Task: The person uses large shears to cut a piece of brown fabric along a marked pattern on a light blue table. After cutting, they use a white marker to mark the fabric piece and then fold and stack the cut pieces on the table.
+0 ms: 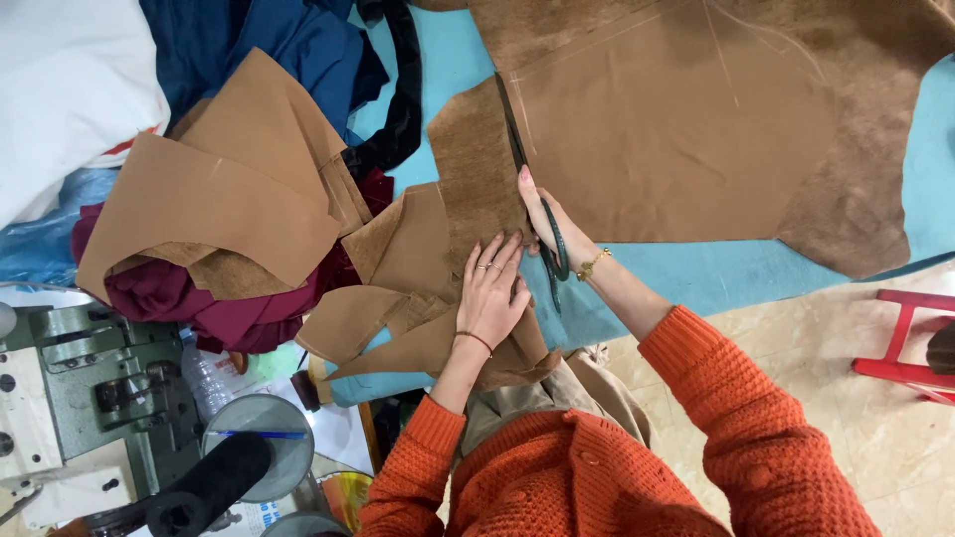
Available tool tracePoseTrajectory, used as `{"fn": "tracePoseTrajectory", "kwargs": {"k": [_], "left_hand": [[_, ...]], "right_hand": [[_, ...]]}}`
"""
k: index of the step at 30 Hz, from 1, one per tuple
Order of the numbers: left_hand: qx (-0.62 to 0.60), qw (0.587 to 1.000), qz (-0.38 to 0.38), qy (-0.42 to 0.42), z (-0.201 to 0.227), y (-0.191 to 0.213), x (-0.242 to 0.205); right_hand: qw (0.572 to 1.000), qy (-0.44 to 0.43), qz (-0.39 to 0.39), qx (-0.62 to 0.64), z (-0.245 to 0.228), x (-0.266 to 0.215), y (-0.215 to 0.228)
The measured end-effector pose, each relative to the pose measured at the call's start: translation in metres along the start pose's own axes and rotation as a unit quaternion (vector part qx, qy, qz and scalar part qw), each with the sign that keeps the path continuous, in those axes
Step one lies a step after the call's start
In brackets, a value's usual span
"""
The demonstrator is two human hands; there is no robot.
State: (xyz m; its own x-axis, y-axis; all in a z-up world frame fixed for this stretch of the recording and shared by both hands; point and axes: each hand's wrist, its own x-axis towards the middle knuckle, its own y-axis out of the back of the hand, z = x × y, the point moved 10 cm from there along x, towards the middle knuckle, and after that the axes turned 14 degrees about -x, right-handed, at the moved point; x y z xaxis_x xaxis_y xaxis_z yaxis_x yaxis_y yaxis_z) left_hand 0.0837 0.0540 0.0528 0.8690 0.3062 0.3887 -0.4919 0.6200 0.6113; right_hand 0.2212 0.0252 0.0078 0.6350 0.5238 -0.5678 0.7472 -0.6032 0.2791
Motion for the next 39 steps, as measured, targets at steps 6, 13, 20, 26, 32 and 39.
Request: {"fn": "tracePoseTrajectory", "kwargs": {"k": [6, 13, 20, 26, 32, 39], "left_hand": [[-0.002, 1.000, -0.004, 0.003, 0.002, 0.002, 0.001], [-0.001, 1.000, -0.005, 0.006, -0.003, -0.004, -0.002], [0.000, 1.000, 0.006, 0.006, -0.005, -0.004, -0.004], [-0.004, 0.991, 0.126, 0.039, -0.007, 0.035, -0.008], [-0.001, 0.956, 0.268, 0.117, -0.026, 0.072, -0.025], [0.111, 0.983, 0.043, 0.137, 0.039, 0.000, 0.026]], "right_hand": [[0.998, -0.010, 0.033, -0.047, 0.001, 0.004, 0.005], [0.997, 0.014, 0.069, 0.010, -0.003, 0.005, 0.014], [1.000, 0.004, -0.008, 0.019, -0.013, -0.009, 0.006], [0.996, -0.017, -0.083, 0.039, -0.019, -0.090, 0.030], [0.995, 0.036, -0.058, 0.071, 0.078, -0.157, 0.103], [0.986, -0.017, -0.043, 0.162, 0.186, -0.243, 0.171]]}}
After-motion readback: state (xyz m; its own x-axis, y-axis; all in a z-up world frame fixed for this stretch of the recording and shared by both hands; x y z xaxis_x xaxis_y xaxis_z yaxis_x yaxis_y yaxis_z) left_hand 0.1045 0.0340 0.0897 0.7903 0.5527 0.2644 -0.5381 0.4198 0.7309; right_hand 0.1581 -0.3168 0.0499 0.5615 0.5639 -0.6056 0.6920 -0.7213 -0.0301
